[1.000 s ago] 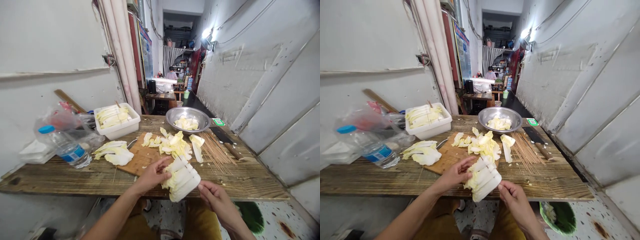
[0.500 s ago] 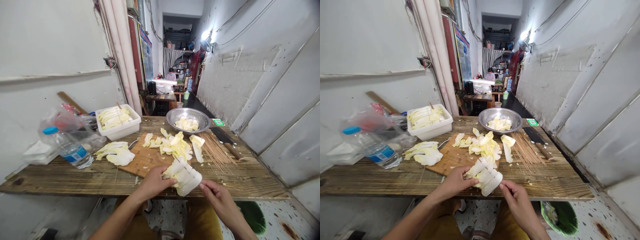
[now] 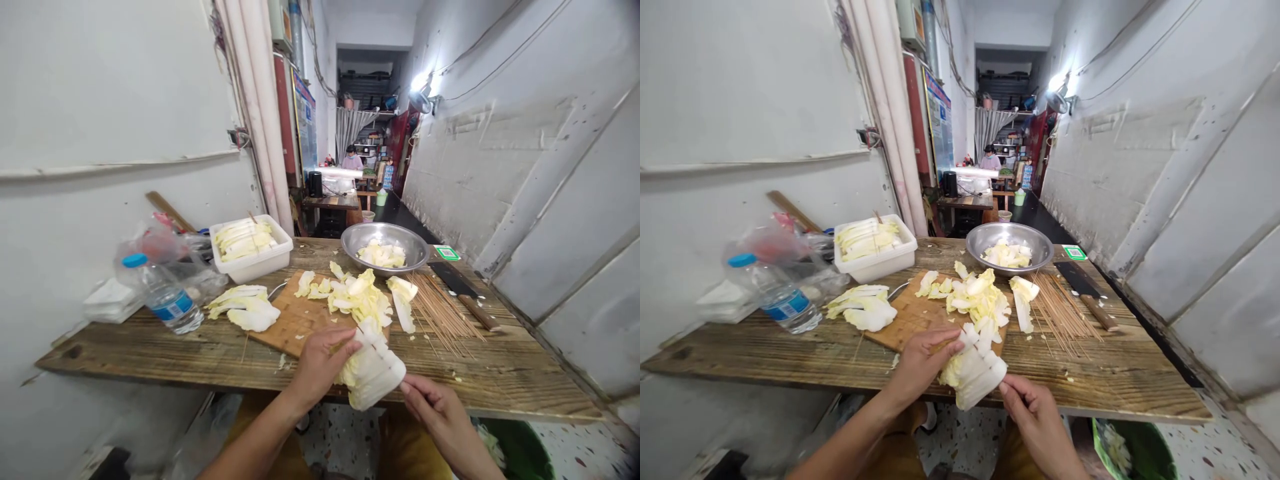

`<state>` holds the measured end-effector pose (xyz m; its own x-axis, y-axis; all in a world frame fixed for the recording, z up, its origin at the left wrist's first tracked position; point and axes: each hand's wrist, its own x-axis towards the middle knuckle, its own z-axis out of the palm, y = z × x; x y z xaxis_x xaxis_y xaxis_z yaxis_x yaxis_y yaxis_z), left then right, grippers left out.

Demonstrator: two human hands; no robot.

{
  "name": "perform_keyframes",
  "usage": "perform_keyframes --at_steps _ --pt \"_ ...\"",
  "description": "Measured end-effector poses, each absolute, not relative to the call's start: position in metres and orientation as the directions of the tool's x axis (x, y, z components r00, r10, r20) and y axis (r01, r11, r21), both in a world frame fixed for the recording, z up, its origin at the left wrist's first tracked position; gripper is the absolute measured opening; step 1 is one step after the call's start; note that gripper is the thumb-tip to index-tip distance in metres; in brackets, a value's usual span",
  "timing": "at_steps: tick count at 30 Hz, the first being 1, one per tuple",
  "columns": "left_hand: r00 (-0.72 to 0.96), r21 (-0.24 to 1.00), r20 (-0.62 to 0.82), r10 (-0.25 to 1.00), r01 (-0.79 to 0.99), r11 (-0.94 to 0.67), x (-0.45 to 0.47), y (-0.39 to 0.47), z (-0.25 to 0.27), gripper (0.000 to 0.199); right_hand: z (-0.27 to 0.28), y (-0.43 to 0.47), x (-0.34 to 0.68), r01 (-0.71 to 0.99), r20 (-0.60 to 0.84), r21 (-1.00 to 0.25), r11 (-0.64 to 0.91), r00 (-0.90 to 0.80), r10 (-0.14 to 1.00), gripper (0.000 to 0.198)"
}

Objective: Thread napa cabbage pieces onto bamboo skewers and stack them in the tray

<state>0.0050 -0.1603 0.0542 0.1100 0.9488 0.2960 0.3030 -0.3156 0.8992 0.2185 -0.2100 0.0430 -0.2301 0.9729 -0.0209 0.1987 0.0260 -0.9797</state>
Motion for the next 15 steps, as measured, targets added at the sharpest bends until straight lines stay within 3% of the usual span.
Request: perform_keyframes --at_steps 7,15 --pt "-0.017 0.992 0.117 0.993 0.055 -0.115 0.005 -0.163 0.057 0.033 0.034 -0.207 0.218 0.177 -0.080 -0.984 -0.027 -0.302 0.950 0.035" --pt "0.099 0.984 -0.091 0.991 -0.141 0.105 0.008 -0.159 0.050 0.038 0.021 -0.196 0.228 0.230 -0.036 -0.972 0.057 -0.381 0.924 0.033"
